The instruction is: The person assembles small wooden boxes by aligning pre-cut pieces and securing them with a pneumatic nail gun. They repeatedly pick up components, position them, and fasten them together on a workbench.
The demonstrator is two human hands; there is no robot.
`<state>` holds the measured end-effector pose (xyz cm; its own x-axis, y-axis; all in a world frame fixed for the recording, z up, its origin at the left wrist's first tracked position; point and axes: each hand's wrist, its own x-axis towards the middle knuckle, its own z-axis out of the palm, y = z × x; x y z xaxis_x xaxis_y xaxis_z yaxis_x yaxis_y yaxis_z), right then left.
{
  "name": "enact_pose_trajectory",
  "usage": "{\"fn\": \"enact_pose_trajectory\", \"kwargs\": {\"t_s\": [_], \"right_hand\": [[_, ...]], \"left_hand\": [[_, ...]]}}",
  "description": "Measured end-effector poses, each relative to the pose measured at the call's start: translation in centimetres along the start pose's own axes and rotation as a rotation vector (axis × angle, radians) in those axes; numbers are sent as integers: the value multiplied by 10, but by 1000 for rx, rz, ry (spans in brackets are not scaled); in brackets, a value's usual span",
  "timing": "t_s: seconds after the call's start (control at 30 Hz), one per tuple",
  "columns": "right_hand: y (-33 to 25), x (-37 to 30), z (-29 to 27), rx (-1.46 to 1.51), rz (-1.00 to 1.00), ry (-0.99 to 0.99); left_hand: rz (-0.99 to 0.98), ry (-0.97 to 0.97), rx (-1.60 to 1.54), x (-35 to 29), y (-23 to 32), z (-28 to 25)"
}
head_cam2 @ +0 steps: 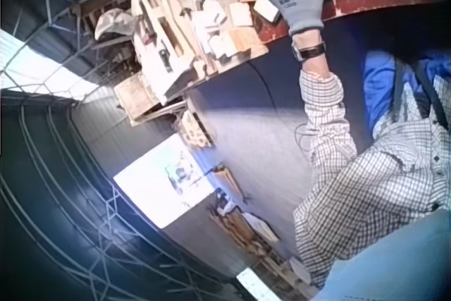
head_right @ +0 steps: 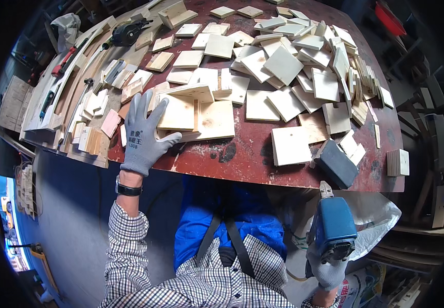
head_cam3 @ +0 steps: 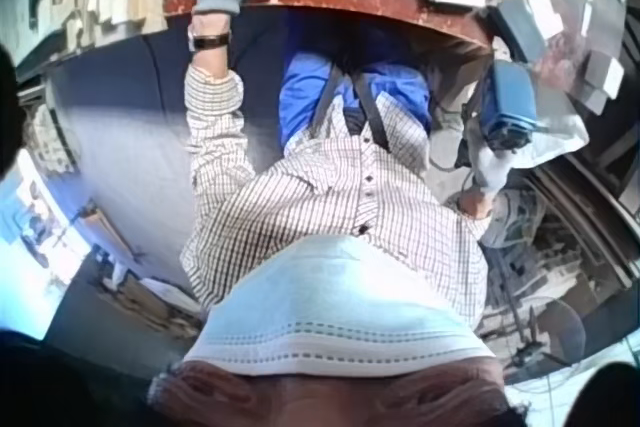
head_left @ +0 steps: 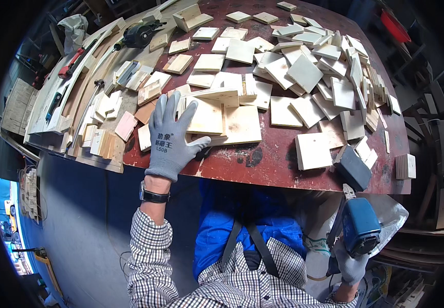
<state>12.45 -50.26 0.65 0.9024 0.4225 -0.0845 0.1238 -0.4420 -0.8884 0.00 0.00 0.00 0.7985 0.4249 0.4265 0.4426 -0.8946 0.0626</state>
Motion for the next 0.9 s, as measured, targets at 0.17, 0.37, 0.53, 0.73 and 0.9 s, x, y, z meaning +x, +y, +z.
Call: {"fn": "enact_pose_trajectory", "kwargs": {"t_s": [0.17,0.37,0.53,0.73,0.9], "right_hand": [[-2,-2,1,-69,-14,26],[-5,1,-1,-233,-120,-65],[-14,-4,-5,-82,132,-62],[-7,-4,-8,-78,124,-148],[-8,-1,-4,-186,28,-207]], "left_hand": [[-7,-78,-52,4,1,1],[-67,92,-95,-10,0,24],[-103,-52,100,-6,25,14],[-32,-102,170,12,24,-2],[-4,-323,210,51,16,0]]}}
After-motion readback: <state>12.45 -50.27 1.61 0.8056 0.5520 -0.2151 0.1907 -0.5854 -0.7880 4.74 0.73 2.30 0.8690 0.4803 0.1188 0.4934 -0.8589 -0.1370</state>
